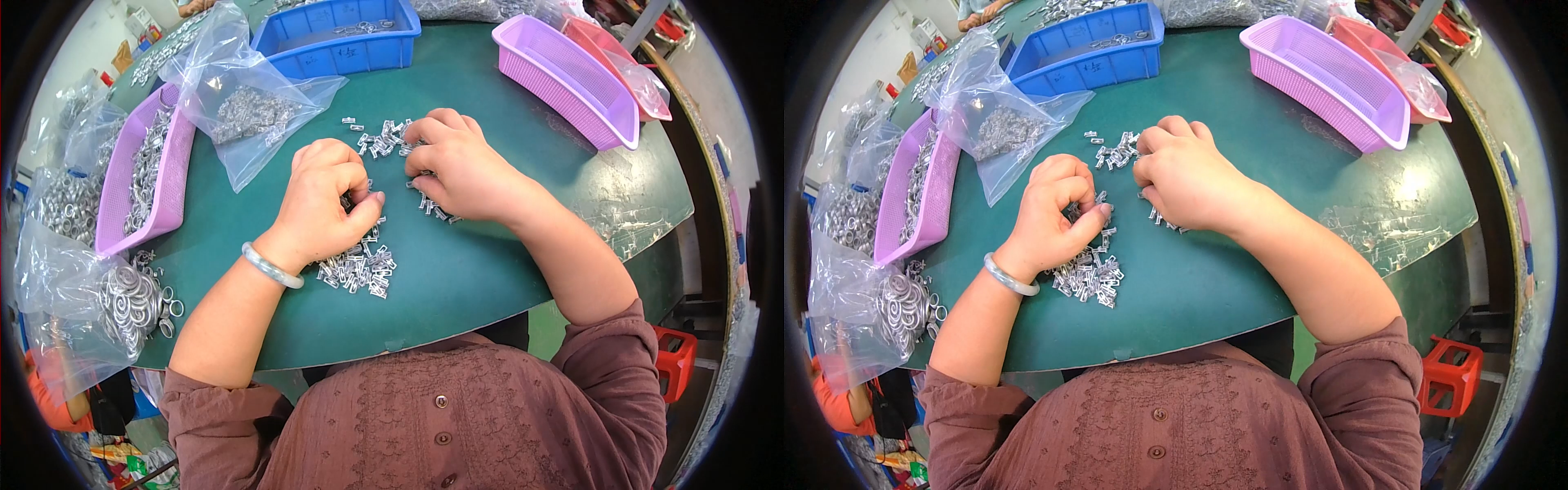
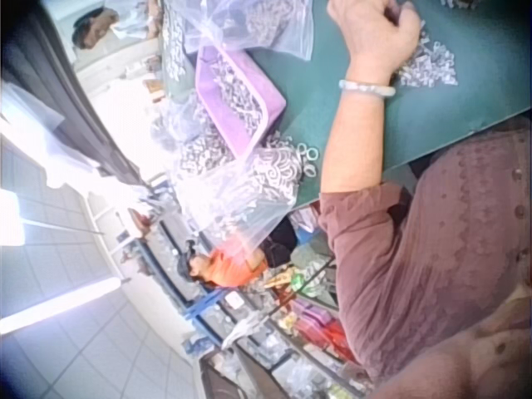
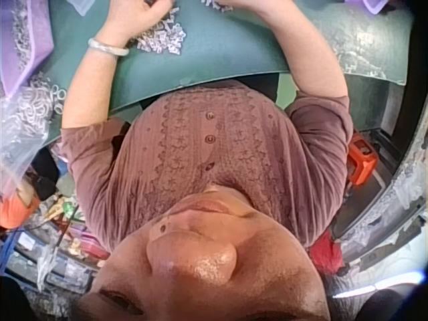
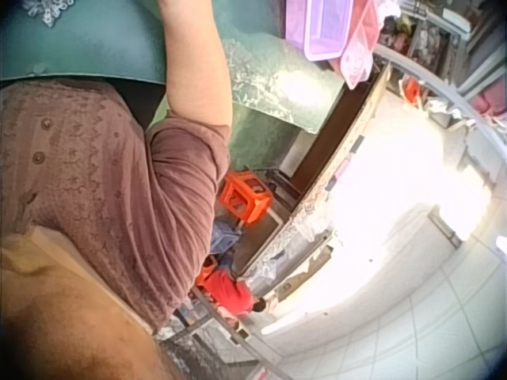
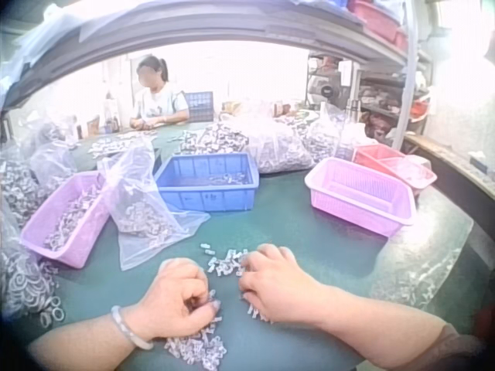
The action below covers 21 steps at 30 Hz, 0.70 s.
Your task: The person assembles small metal hardware clips by picking up components and fitting them together by hand.
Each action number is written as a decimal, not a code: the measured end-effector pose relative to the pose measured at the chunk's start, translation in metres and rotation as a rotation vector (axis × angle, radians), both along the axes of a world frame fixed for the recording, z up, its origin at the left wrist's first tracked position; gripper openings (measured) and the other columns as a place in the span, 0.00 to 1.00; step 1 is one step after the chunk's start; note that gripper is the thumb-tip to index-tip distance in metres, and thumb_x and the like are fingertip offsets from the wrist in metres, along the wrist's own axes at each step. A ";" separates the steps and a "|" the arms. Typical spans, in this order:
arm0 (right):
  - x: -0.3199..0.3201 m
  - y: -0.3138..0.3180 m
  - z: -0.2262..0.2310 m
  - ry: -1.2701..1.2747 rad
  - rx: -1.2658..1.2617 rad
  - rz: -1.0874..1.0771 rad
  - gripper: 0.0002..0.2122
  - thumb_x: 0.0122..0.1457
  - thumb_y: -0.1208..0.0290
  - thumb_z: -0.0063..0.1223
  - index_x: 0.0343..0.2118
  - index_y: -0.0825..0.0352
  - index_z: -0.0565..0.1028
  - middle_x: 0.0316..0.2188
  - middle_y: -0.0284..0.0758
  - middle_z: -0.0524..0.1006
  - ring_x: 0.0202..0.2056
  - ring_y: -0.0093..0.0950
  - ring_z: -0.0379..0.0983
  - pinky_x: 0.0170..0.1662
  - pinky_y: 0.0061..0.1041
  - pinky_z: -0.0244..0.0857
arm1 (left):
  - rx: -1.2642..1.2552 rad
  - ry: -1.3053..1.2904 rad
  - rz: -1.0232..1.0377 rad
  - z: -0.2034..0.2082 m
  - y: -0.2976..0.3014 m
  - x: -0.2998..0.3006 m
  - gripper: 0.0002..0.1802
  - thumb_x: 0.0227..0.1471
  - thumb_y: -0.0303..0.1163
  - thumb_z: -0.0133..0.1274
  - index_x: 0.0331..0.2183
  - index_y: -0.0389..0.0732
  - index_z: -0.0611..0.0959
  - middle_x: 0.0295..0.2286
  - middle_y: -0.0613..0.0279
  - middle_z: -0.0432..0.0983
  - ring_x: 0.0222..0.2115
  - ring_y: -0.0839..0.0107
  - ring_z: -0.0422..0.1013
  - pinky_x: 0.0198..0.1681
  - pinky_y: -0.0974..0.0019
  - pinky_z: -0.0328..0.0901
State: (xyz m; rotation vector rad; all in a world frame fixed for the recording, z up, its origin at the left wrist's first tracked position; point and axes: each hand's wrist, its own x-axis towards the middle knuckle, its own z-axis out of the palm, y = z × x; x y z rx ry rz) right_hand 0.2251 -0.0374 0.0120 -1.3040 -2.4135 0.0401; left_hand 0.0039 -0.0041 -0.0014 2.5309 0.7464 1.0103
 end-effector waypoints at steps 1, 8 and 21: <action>0.000 0.000 0.000 0.000 0.000 -0.001 0.04 0.49 0.72 0.58 0.28 0.63 0.81 0.43 0.37 0.74 0.52 0.38 0.63 0.54 0.40 0.56 | -0.015 -0.002 -0.004 0.000 0.000 0.000 0.13 0.35 0.28 0.61 0.14 0.42 0.71 0.24 0.64 0.69 0.32 0.63 0.67 0.43 0.59 0.58; 0.001 0.002 -0.002 0.045 -0.048 0.030 0.03 0.49 0.74 0.56 0.27 0.64 0.80 0.44 0.38 0.74 0.52 0.39 0.63 0.54 0.41 0.56 | -0.005 0.007 -0.030 0.002 -0.001 0.001 0.12 0.35 0.23 0.61 0.16 0.40 0.72 0.24 0.62 0.69 0.32 0.62 0.68 0.38 0.61 0.61; -0.006 0.002 -0.002 0.118 0.043 0.116 0.04 0.53 0.77 0.50 0.28 0.71 0.77 0.46 0.40 0.73 0.54 0.42 0.62 0.56 0.42 0.56 | -0.018 0.038 -0.035 0.002 -0.001 0.001 0.09 0.37 0.23 0.61 0.18 0.39 0.74 0.26 0.61 0.70 0.33 0.61 0.68 0.39 0.62 0.62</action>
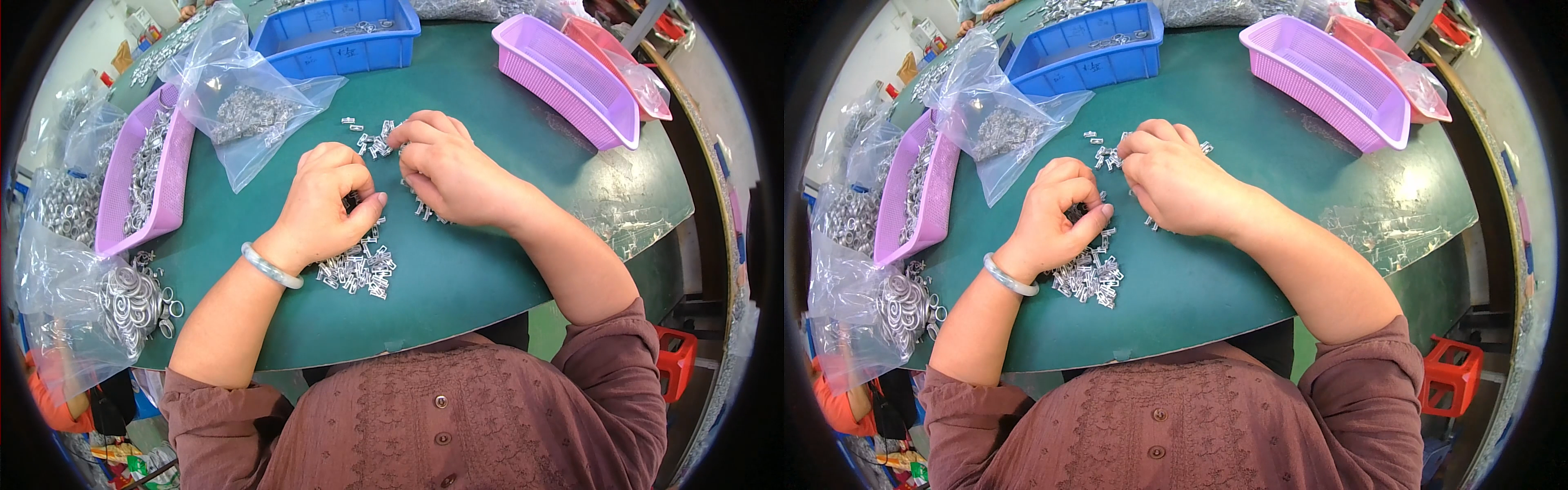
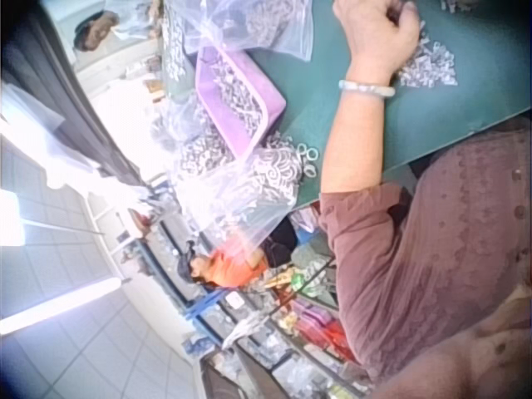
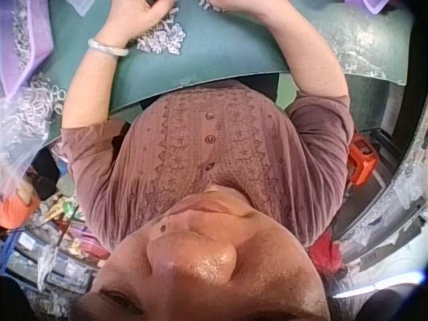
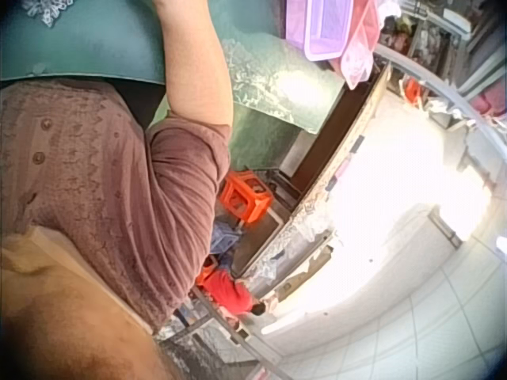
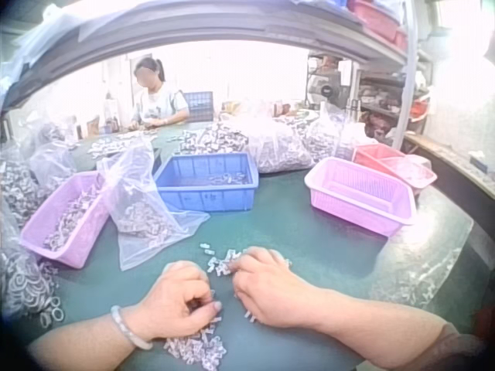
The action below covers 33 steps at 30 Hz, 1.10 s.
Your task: The person assembles small metal hardware clips by picking up components and fitting them together by hand.
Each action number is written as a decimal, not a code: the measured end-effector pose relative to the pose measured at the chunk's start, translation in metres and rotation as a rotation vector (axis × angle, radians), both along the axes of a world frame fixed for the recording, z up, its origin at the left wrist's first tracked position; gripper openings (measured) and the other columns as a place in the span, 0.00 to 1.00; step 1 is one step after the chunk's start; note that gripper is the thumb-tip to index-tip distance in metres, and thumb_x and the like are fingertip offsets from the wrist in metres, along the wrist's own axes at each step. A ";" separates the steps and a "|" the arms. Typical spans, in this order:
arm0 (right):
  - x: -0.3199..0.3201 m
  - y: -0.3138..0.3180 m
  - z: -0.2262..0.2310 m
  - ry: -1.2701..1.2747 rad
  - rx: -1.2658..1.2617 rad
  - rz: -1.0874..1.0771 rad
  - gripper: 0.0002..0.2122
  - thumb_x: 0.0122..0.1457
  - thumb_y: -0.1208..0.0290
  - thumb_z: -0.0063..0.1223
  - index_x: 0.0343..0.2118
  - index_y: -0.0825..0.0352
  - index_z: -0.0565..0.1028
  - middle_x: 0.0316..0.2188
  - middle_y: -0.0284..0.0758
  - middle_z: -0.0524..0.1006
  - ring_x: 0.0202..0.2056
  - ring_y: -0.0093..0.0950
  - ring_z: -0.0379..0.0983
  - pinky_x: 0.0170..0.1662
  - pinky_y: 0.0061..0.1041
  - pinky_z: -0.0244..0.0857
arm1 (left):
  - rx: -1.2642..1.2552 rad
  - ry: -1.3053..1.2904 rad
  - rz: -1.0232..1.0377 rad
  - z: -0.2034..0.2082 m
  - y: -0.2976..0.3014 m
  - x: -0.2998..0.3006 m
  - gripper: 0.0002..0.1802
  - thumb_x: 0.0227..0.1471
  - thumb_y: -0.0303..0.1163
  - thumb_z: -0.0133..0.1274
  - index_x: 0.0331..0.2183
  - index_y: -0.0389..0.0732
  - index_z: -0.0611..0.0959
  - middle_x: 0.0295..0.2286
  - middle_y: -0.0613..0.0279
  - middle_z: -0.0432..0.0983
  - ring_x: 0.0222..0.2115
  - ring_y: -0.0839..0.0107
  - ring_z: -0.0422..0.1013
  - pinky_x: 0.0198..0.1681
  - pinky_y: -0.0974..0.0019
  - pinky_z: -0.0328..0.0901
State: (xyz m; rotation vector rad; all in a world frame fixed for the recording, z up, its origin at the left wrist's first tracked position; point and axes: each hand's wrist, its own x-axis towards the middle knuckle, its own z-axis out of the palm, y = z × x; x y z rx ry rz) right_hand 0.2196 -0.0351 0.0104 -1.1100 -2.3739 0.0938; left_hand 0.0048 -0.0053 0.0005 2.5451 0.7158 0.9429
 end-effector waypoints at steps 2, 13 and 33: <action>-0.001 0.001 0.000 0.048 0.017 0.031 0.04 0.53 0.78 0.51 0.29 0.71 0.77 0.46 0.40 0.73 0.54 0.42 0.62 0.55 0.42 0.56 | -0.027 -0.003 -0.004 0.000 0.000 0.001 0.08 0.40 0.25 0.62 0.20 0.38 0.76 0.26 0.61 0.71 0.33 0.61 0.68 0.38 0.62 0.63; -0.008 0.001 0.003 0.156 0.107 0.211 0.03 0.51 0.78 0.54 0.29 0.70 0.75 0.45 0.40 0.73 0.52 0.43 0.64 0.53 0.39 0.60 | -0.120 -0.127 -0.119 -0.007 0.003 0.003 0.06 0.48 0.28 0.60 0.25 0.38 0.79 0.26 0.61 0.72 0.32 0.61 0.68 0.37 0.62 0.63; -0.003 0.003 0.003 0.294 0.010 0.134 0.04 0.48 0.76 0.59 0.26 0.68 0.75 0.39 0.36 0.76 0.49 0.38 0.66 0.51 0.37 0.61 | -0.109 -0.231 -0.019 0.000 0.000 0.003 0.05 0.43 0.25 0.62 0.28 0.39 0.83 0.27 0.62 0.74 0.33 0.64 0.69 0.37 0.63 0.64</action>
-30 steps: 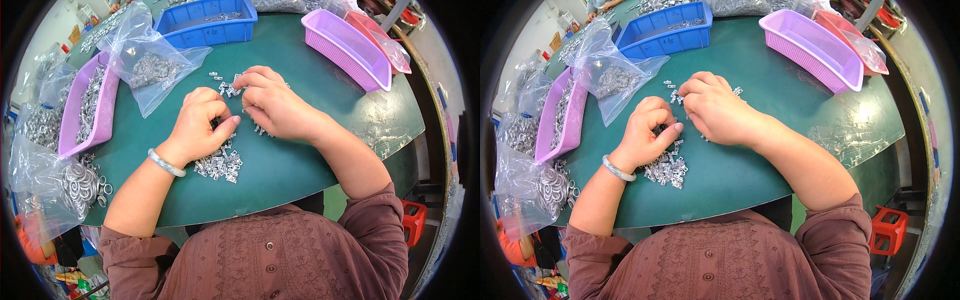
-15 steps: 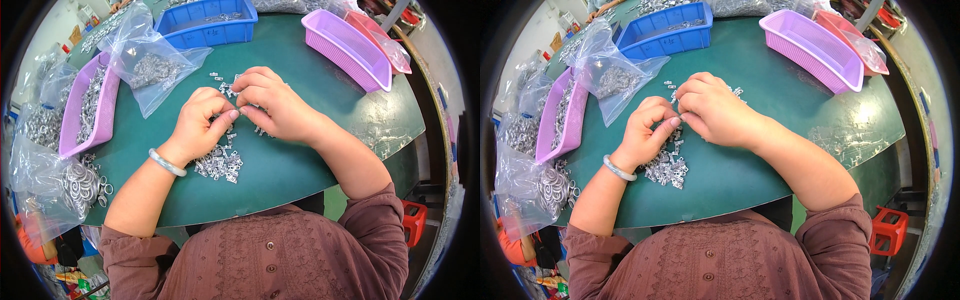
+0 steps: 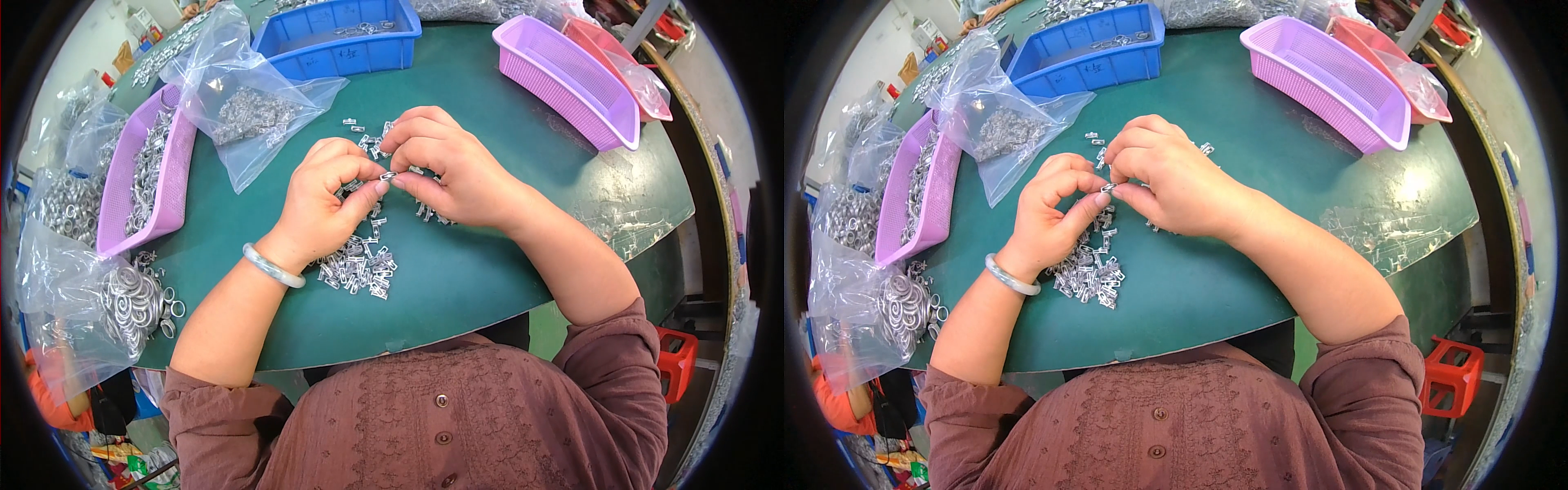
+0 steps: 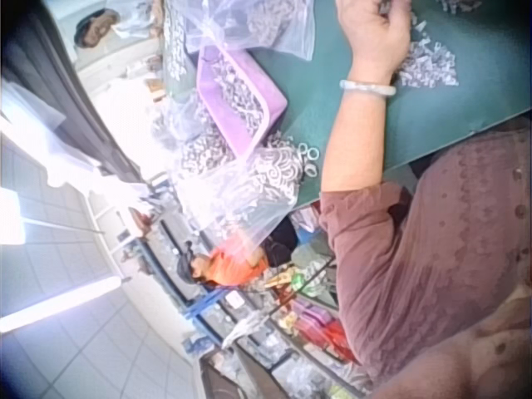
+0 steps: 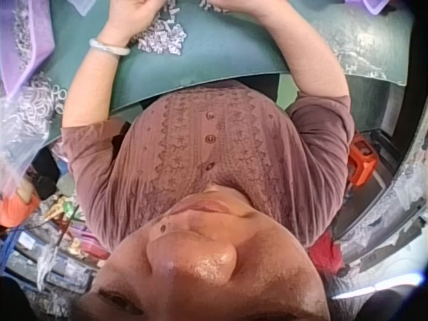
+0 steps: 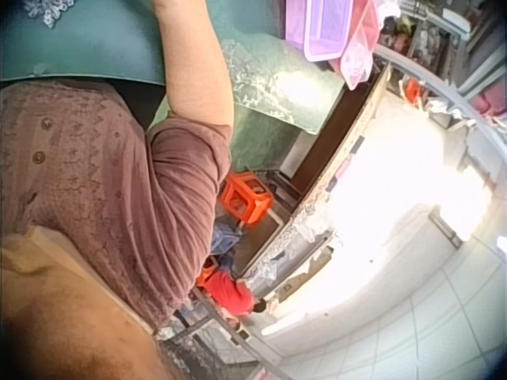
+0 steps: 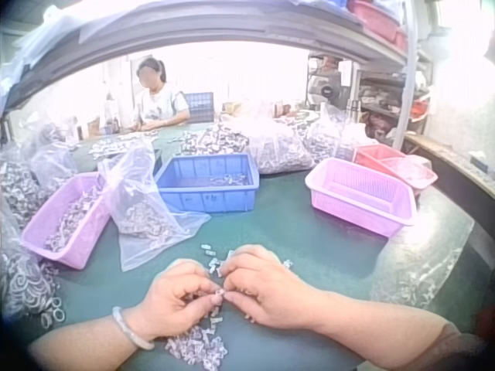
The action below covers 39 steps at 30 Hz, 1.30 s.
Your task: The person assembles small metal hardware clips by picking up components and fitting them together by hand.
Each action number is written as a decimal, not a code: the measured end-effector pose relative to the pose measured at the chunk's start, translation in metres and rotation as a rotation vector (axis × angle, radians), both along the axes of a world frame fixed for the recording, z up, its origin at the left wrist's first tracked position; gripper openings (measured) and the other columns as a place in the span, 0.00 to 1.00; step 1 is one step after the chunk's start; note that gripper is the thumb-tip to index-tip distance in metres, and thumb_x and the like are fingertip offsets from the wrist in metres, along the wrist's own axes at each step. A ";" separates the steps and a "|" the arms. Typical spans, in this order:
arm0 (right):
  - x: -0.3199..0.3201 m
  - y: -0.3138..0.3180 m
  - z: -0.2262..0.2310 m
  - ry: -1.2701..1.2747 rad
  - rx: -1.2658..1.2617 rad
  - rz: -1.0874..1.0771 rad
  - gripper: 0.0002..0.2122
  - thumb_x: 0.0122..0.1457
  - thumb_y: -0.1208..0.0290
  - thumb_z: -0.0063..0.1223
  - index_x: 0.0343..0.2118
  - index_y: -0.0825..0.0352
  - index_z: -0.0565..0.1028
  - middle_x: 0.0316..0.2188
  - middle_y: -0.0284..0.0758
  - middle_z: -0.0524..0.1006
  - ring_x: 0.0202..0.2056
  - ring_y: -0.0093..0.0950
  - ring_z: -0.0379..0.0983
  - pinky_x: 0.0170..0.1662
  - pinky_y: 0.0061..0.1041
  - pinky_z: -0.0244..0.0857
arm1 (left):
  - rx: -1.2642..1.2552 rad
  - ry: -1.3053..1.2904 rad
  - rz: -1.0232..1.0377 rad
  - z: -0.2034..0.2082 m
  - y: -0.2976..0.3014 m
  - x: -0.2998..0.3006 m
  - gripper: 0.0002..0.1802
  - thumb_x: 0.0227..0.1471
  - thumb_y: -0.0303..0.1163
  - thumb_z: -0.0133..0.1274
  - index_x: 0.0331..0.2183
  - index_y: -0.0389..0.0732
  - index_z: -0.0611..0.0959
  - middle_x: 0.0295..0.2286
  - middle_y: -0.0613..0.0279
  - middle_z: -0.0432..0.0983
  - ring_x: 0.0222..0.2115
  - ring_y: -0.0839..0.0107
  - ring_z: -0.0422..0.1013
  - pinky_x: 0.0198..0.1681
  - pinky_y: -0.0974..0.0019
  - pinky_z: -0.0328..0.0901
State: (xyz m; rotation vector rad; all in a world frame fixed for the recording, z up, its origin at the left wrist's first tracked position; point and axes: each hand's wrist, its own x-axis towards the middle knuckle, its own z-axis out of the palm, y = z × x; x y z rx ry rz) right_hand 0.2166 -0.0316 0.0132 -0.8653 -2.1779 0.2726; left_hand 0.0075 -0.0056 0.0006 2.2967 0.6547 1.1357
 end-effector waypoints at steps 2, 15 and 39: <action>-0.001 0.000 0.001 0.001 0.007 0.004 0.04 0.48 0.77 0.59 0.26 0.68 0.75 0.39 0.36 0.76 0.49 0.38 0.66 0.51 0.37 0.61 | 0.008 0.009 0.001 0.000 0.001 -0.001 0.06 0.42 0.24 0.62 0.28 0.39 0.83 0.28 0.62 0.74 0.34 0.63 0.69 0.37 0.63 0.65; 0.000 0.001 0.002 0.001 0.039 0.009 0.05 0.45 0.79 0.59 0.26 0.67 0.74 0.39 0.36 0.76 0.49 0.39 0.66 0.51 0.36 0.62 | 0.023 0.023 -0.001 0.001 0.001 -0.001 0.08 0.40 0.24 0.63 0.28 0.40 0.83 0.28 0.63 0.74 0.33 0.63 0.69 0.37 0.63 0.64; 0.009 0.000 -0.007 -0.355 -0.013 -0.240 0.05 0.49 0.75 0.56 0.29 0.62 0.81 0.45 0.37 0.74 0.53 0.39 0.63 0.55 0.40 0.56 | 0.006 0.186 0.130 -0.002 0.003 -0.007 0.13 0.36 0.31 0.61 0.13 0.43 0.72 0.23 0.66 0.70 0.30 0.65 0.66 0.43 0.60 0.57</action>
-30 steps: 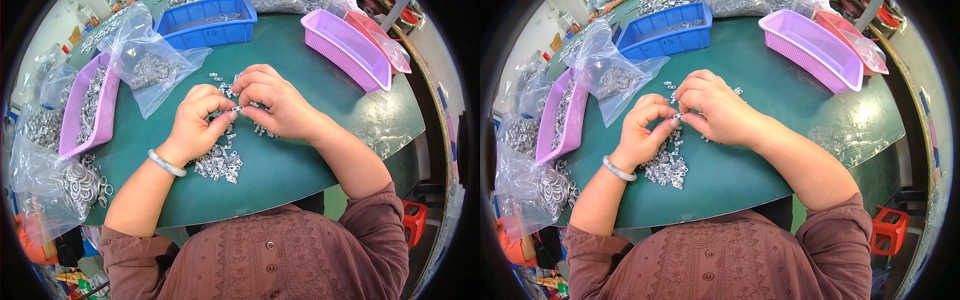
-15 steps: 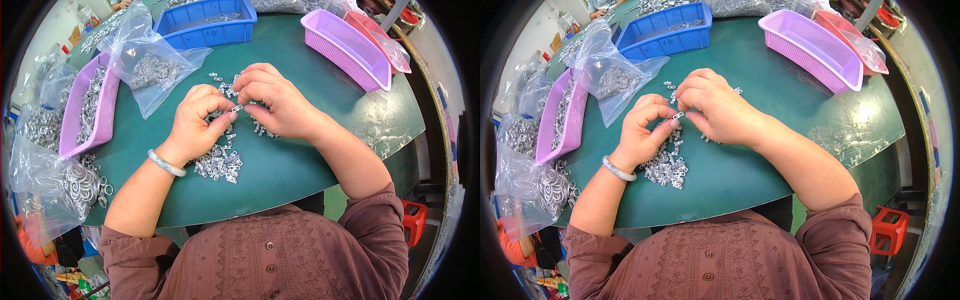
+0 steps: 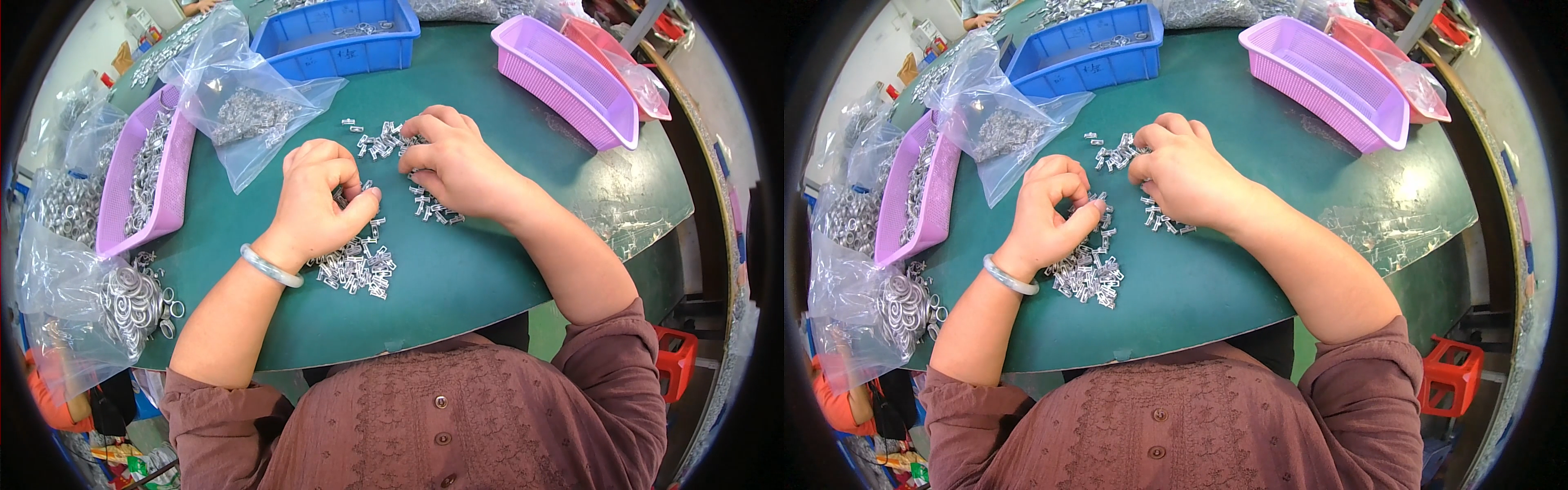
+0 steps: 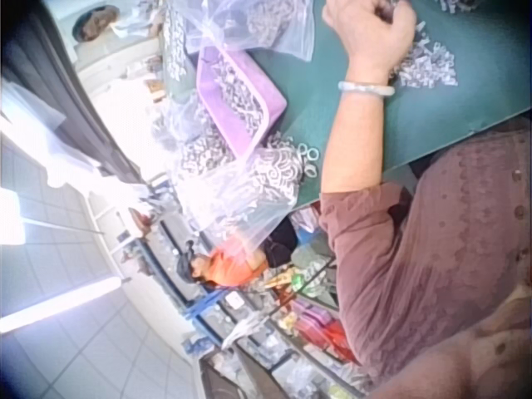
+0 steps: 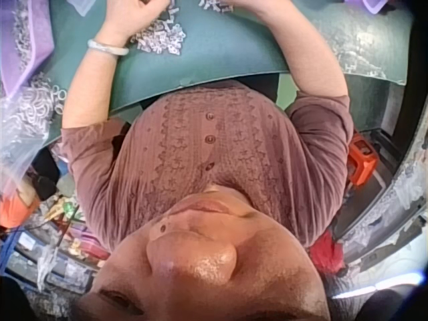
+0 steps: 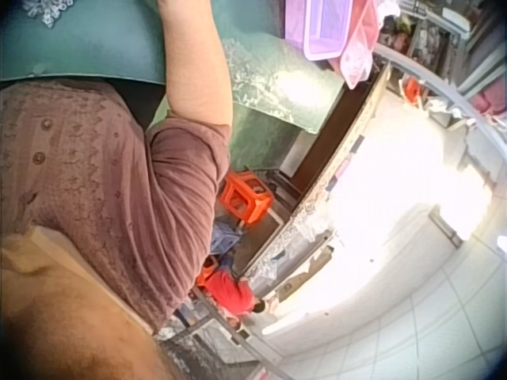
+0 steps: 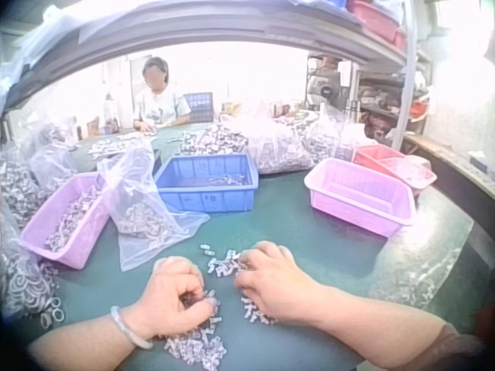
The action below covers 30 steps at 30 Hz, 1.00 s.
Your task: The person assembles small metal hardware clips by picking up components and fitting them together by hand.
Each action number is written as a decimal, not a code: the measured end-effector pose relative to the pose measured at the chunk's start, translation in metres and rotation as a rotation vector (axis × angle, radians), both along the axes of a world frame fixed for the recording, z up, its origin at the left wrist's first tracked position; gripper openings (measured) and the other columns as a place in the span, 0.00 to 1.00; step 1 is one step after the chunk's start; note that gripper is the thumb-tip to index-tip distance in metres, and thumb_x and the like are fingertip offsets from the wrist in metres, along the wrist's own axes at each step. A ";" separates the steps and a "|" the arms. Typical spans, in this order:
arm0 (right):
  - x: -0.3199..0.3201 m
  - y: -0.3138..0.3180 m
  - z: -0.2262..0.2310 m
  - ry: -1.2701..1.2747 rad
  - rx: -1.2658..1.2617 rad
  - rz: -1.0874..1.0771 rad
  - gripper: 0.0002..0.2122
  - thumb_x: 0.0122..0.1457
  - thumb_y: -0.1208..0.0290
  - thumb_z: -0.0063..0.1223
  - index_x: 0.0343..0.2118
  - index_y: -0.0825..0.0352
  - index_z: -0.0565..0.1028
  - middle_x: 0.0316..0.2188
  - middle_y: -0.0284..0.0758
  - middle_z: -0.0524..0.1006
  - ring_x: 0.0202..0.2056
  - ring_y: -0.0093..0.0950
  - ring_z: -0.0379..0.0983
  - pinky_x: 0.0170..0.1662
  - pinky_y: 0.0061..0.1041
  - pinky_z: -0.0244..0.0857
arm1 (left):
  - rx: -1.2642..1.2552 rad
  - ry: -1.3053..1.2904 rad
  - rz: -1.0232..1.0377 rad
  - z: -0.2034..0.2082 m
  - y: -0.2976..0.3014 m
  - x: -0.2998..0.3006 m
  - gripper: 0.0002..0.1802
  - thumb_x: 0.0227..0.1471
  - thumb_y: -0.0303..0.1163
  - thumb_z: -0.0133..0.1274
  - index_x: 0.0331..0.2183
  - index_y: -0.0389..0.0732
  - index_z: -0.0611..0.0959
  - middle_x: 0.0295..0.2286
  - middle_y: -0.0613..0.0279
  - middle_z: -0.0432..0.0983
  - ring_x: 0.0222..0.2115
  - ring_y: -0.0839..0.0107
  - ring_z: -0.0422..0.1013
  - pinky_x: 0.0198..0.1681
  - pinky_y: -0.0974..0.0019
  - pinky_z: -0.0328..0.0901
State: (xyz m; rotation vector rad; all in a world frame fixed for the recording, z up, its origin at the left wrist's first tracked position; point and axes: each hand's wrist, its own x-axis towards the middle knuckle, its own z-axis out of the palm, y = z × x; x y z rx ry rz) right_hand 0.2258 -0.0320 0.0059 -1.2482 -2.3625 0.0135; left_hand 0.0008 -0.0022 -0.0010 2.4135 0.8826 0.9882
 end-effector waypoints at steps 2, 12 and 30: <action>0.000 0.000 -0.001 0.001 0.002 0.002 0.05 0.49 0.75 0.56 0.28 0.62 0.81 0.45 0.38 0.74 0.54 0.39 0.63 0.55 0.40 0.56 | -0.018 -0.002 -0.005 0.001 -0.001 0.001 0.12 0.36 0.31 0.61 0.13 0.43 0.72 0.23 0.66 0.70 0.31 0.65 0.66 0.43 0.61 0.57; -0.009 0.002 0.002 0.482 -0.068 0.186 0.05 0.47 0.77 0.59 0.28 0.63 0.76 0.39 0.33 0.77 0.48 0.37 0.67 0.53 0.36 0.59 | 0.043 0.011 -0.062 0.003 -0.004 0.006 0.08 0.40 0.29 0.63 0.25 0.39 0.81 0.30 0.60 0.72 0.35 0.62 0.68 0.41 0.62 0.63; -0.010 0.002 0.002 0.627 -0.133 0.217 0.04 0.49 0.76 0.60 0.29 0.64 0.76 0.36 0.34 0.78 0.44 0.34 0.69 0.50 0.33 0.62 | -0.021 -0.122 -0.082 0.003 -0.005 0.006 0.06 0.44 0.26 0.62 0.27 0.38 0.80 0.30 0.60 0.73 0.36 0.64 0.69 0.41 0.64 0.64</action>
